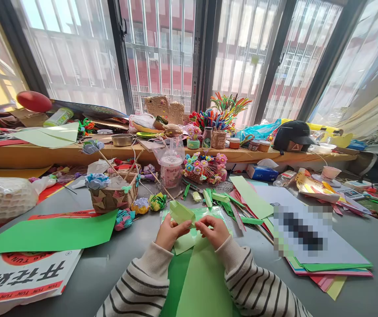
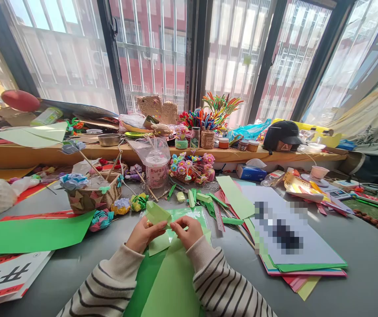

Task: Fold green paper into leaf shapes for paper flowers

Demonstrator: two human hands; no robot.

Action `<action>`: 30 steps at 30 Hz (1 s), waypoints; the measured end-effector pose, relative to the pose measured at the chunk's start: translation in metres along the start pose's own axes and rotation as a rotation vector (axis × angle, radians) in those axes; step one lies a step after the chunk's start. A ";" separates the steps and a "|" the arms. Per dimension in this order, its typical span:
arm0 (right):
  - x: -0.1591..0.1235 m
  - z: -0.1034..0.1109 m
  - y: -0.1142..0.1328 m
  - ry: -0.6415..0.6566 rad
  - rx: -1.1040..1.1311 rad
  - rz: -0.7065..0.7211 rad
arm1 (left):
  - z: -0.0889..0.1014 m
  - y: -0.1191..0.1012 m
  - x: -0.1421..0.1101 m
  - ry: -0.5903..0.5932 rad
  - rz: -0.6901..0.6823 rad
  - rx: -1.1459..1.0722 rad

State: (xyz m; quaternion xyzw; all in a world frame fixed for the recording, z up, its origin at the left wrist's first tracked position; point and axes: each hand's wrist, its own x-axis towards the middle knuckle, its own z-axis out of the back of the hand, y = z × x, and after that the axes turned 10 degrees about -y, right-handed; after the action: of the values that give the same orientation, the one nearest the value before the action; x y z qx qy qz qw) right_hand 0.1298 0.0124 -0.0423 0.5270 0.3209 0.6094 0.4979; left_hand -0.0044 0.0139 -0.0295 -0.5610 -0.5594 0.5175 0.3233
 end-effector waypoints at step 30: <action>0.000 -0.002 0.000 0.050 0.071 -0.072 | 0.002 0.005 0.007 -0.012 -0.031 0.030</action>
State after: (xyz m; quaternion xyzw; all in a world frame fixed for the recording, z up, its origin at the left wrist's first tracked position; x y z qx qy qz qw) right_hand 0.1279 0.0126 -0.0424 0.5169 0.3734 0.5923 0.4925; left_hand -0.0058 0.0195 -0.0360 -0.5443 -0.5620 0.5243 0.3363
